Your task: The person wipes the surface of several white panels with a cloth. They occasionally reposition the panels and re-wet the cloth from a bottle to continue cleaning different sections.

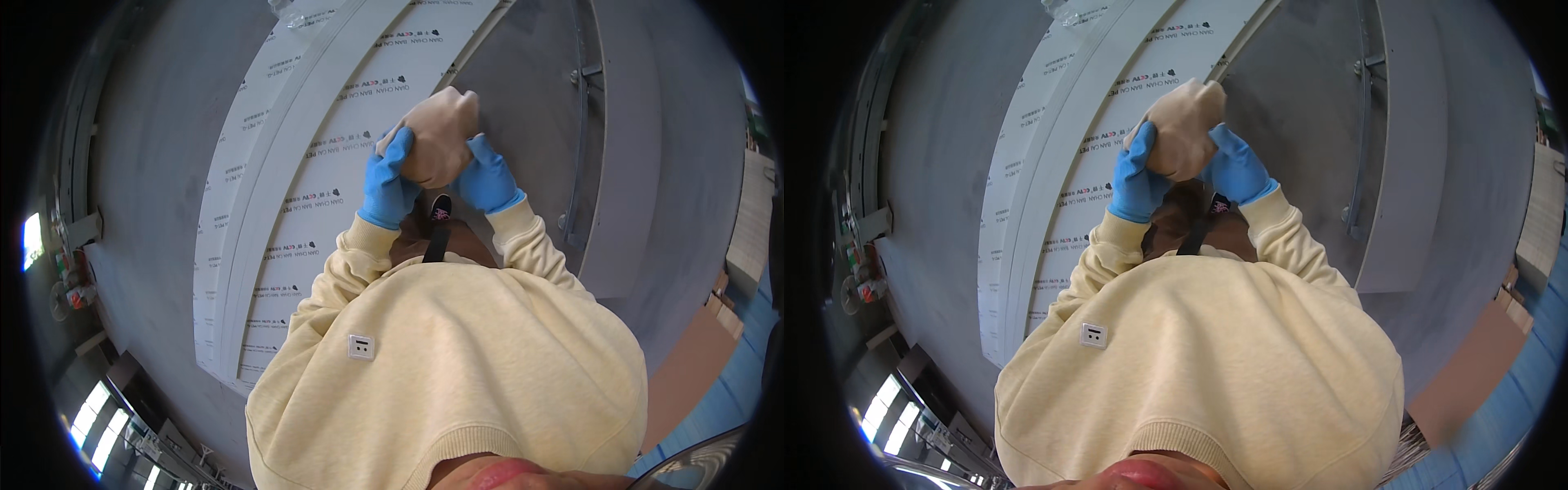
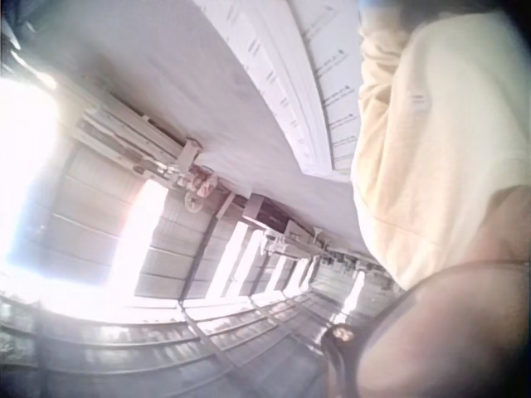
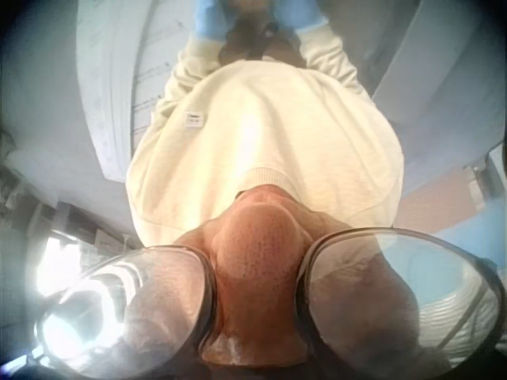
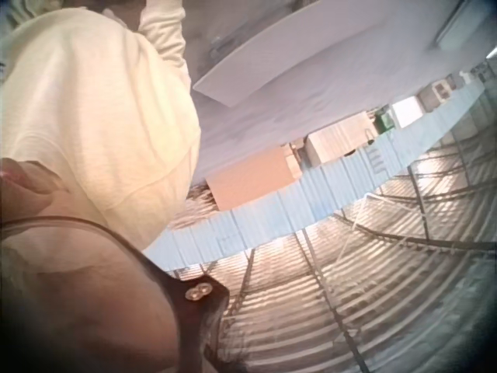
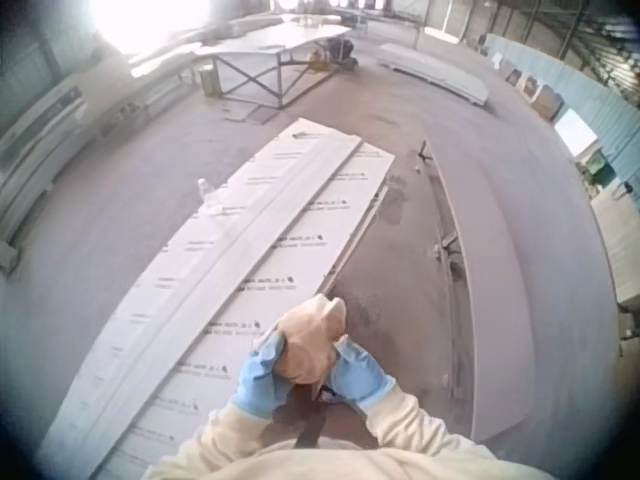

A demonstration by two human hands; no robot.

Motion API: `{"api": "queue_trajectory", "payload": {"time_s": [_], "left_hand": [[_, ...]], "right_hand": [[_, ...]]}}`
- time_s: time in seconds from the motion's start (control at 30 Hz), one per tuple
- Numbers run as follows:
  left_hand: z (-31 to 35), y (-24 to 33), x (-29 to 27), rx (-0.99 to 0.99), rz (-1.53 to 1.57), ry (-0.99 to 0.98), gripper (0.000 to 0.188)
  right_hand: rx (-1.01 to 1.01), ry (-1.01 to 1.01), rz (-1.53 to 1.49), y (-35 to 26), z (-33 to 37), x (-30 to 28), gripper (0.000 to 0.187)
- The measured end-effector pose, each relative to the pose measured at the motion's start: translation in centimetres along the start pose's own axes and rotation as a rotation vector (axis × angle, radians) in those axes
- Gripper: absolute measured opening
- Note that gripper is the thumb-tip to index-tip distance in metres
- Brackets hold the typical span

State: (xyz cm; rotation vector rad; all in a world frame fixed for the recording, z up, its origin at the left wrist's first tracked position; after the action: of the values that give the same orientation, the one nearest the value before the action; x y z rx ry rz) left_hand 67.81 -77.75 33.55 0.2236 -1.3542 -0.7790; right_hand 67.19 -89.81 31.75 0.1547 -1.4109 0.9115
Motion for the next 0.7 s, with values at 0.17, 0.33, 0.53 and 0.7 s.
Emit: {"api": "queue_trajectory", "payload": {"time_s": [0.17,0.33,0.53,0.7], "left_hand": [[-5.9,4.5,-0.7,0.058,-0.218,-0.066,0.052],[-11.1,7.7,-2.2,0.171,-0.4,-0.072,0.06],[-14.8,8.8,-7.0,0.185,-0.674,0.23,0.084],[-17.7,10.2,-11.7,0.123,-0.682,0.424,0.078]], "right_hand": [[0.092,-0.125,-0.028,-3.4,-7.0,-0.4,0.074],[0.124,-0.027,0.033,-5.5,-13.4,-0.8,0.046],[0.079,0.102,0.227,-7.7,-18.5,-2.4,0.029],[0.085,0.183,0.247,-9.7,-25.3,-6.0,0.026]]}}
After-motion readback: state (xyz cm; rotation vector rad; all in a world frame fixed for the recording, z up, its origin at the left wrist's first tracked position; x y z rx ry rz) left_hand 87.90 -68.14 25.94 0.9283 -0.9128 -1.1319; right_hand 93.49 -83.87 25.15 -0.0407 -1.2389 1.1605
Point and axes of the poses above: each hand's wrist, its own z-axis away from the middle knuckle, its own x-axis out of the palm, y = z × x, the point moved 9 cm from there along -z, towards the middle knuckle, and after that the axes turned 11 degrees about -y, right-handed, at the moved point
